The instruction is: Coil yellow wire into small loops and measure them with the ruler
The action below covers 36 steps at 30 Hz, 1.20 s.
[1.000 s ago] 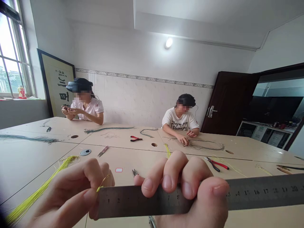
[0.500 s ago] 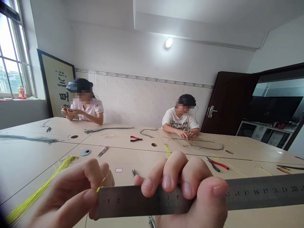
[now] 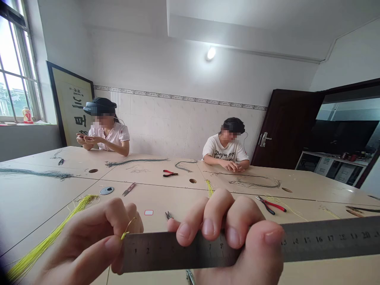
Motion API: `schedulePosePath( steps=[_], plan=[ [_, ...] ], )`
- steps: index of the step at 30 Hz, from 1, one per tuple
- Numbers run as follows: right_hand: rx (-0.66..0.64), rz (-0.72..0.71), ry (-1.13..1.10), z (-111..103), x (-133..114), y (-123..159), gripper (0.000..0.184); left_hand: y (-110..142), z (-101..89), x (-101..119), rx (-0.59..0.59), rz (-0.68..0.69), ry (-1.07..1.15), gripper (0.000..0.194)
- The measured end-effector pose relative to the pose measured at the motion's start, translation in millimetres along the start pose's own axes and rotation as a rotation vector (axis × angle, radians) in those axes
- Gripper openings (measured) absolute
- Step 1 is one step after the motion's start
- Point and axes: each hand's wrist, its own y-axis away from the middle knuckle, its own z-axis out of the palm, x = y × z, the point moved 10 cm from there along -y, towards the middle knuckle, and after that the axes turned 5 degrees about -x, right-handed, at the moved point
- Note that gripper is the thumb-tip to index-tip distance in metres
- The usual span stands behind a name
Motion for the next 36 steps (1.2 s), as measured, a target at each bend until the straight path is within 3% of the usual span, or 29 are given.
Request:
schedulePosePath(
  steps=[22,29,36],
  plan=[
    [-0.032,-0.011,-0.03,4,-1,-2,0.03,2,1.3,5,0.002,0.029,-0.016,0.014],
    [-0.126,0.134,-0.083,14,6,-5,0.032,1,2.9,3,-0.008,0.036,-0.015,0.015],
    [-0.095,0.122,-0.102,12,7,-4,0.033,0,0.1,1,-0.012,0.036,-0.003,0.015]
  ],
)
